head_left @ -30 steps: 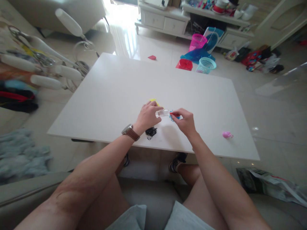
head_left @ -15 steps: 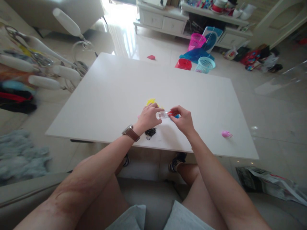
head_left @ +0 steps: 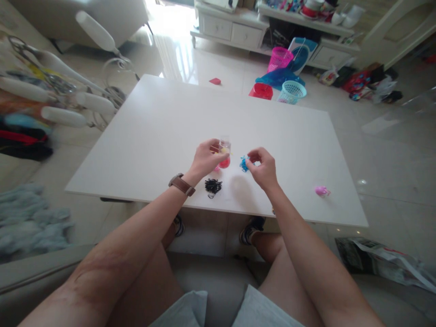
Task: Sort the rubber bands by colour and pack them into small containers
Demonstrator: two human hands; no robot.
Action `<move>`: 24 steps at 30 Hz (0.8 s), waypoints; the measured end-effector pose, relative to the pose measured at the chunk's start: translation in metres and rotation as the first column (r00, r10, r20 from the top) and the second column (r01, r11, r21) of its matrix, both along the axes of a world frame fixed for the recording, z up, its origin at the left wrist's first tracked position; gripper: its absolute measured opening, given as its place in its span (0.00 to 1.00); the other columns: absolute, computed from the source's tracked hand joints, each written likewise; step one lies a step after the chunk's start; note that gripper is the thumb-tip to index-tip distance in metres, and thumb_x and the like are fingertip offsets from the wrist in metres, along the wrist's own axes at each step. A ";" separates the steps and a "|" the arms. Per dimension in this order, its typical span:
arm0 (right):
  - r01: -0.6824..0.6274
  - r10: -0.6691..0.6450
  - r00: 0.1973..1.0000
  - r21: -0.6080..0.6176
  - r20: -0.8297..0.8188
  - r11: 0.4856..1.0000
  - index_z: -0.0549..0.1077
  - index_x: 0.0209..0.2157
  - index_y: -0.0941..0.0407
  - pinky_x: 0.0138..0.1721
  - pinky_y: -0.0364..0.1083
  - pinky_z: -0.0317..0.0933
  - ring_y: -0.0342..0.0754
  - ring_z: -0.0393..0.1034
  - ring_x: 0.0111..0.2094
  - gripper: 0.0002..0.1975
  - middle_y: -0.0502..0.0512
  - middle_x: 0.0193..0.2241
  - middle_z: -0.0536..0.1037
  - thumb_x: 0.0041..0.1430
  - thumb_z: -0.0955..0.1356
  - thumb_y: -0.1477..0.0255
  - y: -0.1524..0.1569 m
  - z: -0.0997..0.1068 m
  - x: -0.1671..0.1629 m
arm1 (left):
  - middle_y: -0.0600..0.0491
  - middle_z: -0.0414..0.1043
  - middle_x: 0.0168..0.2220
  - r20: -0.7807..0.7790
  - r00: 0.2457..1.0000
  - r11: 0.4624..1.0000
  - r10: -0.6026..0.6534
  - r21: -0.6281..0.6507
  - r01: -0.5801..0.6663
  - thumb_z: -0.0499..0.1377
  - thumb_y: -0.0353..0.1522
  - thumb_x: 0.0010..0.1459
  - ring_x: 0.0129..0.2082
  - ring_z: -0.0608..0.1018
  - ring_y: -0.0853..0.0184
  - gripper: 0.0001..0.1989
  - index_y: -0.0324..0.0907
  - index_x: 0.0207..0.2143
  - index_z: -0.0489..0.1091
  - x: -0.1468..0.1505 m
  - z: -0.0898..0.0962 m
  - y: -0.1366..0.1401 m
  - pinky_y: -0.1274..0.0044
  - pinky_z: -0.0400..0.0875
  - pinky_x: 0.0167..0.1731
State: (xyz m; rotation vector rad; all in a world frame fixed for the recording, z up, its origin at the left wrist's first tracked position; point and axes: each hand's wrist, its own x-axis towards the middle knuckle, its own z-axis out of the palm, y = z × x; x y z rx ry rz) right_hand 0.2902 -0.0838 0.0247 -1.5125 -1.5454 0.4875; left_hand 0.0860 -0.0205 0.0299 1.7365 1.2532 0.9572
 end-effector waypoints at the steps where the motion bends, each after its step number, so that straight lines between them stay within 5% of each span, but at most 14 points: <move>1: -0.035 0.037 0.999 -0.056 0.032 0.998 0.73 0.34 0.54 0.37 0.47 0.68 0.45 0.72 0.31 0.06 0.50 0.33 0.76 0.54 0.70 0.77 0.000 -0.004 -0.001 | 0.53 0.79 0.35 0.028 0.999 0.999 0.041 -0.005 -0.041 0.67 0.31 0.49 0.36 0.79 0.65 0.10 0.42 0.36 0.75 -0.001 0.001 0.003 0.72 0.76 0.41; 8: -0.352 0.453 0.864 -0.378 0.222 0.856 0.77 0.37 0.57 0.41 0.47 0.65 0.46 0.72 0.35 0.06 0.54 0.36 0.77 0.57 0.72 0.79 -0.012 -0.037 -0.031 | 0.54 0.79 0.38 0.053 0.990 0.990 0.129 0.049 -0.132 0.68 0.31 0.48 0.39 0.80 0.65 0.12 0.43 0.37 0.72 -0.004 0.007 0.003 0.72 0.76 0.43; 16: -0.486 0.581 0.745 -0.330 0.327 0.809 0.80 0.44 0.54 0.50 0.52 0.65 0.56 0.70 0.49 0.15 0.59 0.43 0.81 0.54 0.78 0.74 -0.016 -0.047 -0.062 | 0.53 0.80 0.39 -0.017 0.994 0.991 0.107 0.081 -0.105 0.67 0.32 0.51 0.40 0.80 0.65 0.12 0.43 0.39 0.71 -0.006 0.006 0.000 0.72 0.76 0.44; 24: -0.528 0.621 0.702 -0.332 0.349 0.782 0.82 0.35 0.54 0.48 0.50 0.66 0.53 0.72 0.44 0.08 0.57 0.36 0.82 0.59 0.72 0.81 -0.009 -0.056 -0.072 | 0.54 0.80 0.38 -0.001 0.993 0.990 0.114 0.077 -0.114 0.67 0.31 0.50 0.40 0.80 0.65 0.12 0.43 0.38 0.72 -0.012 0.007 0.002 0.73 0.76 0.43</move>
